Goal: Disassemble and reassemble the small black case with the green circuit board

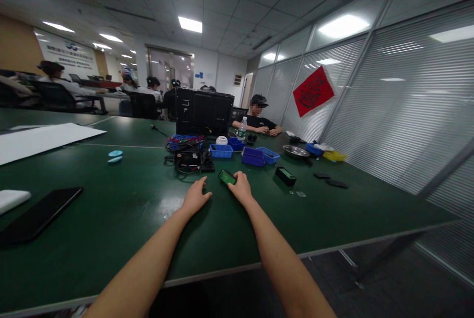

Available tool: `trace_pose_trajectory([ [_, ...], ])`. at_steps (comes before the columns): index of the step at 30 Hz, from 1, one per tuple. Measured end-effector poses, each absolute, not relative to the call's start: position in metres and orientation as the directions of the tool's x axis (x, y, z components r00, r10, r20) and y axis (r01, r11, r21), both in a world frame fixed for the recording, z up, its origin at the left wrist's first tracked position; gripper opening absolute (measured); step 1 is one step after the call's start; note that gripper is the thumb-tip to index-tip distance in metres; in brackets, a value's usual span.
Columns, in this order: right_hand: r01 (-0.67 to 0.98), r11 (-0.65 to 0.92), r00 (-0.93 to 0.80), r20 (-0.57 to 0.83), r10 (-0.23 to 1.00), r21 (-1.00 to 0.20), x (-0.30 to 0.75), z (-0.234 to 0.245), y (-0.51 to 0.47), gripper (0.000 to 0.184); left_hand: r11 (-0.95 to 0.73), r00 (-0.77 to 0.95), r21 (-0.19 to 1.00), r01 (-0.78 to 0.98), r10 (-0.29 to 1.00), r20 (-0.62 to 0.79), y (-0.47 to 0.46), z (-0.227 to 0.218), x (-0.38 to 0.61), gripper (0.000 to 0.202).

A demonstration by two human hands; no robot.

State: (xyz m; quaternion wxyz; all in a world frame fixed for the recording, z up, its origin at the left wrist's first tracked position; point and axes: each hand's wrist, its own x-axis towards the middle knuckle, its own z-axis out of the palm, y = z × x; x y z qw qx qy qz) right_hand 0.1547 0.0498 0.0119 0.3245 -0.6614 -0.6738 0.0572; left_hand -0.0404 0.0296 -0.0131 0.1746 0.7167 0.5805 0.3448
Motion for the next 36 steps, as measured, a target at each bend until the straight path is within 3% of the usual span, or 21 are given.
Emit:
trace_pose_trajectory([
  [9, 0.837, 0.177, -0.037, 0.269, 0.962, -0.517, 0.153, 0.012, 0.048, 0.053, -0.263, 0.092, 0.645, 0.717, 0.954, 0.286, 0.029, -0.012, -0.04, 0.063],
  [17, 0.851, 0.016, 0.134, 0.246, 0.96, -0.524, 0.163, 0.014, 0.051, 0.053, -0.269, 0.1, 0.649, 0.712, 0.953, 0.285, 0.028, -0.011, -0.04, 0.062],
  [23, 0.947, -0.022, 0.16, 0.407, 0.899, -0.322, 0.168, 0.018, 0.047, 0.042, -0.279, 0.107, 0.645, 0.712, 0.95, 0.293, 0.028, -0.012, -0.041, 0.063],
  [27, 0.985, 0.055, 0.032, 0.485, 0.874, -0.165, 0.155, 0.019, 0.04, 0.038, -0.264, 0.098, 0.657, 0.706, 0.955, 0.279, 0.028, -0.011, -0.04, 0.065],
  [30, 0.981, 0.148, -0.07, 0.49, 0.869, -0.124, 0.146, 0.018, 0.035, 0.039, -0.257, 0.097, 0.662, 0.704, 0.958, 0.269, 0.027, -0.009, -0.039, 0.066],
  [33, 0.957, 0.254, -0.159, 0.48, 0.863, -0.139, 0.141, 0.02, 0.032, 0.042, -0.256, 0.094, 0.657, 0.709, 0.958, 0.272, 0.026, -0.008, -0.039, 0.066],
  [36, 0.902, 0.336, -0.166, 0.499, 0.85, -0.272, 0.143, 0.02, 0.034, 0.033, -0.252, 0.086, 0.657, 0.711, 0.958, 0.274, 0.026, -0.008, -0.039, 0.066],
])
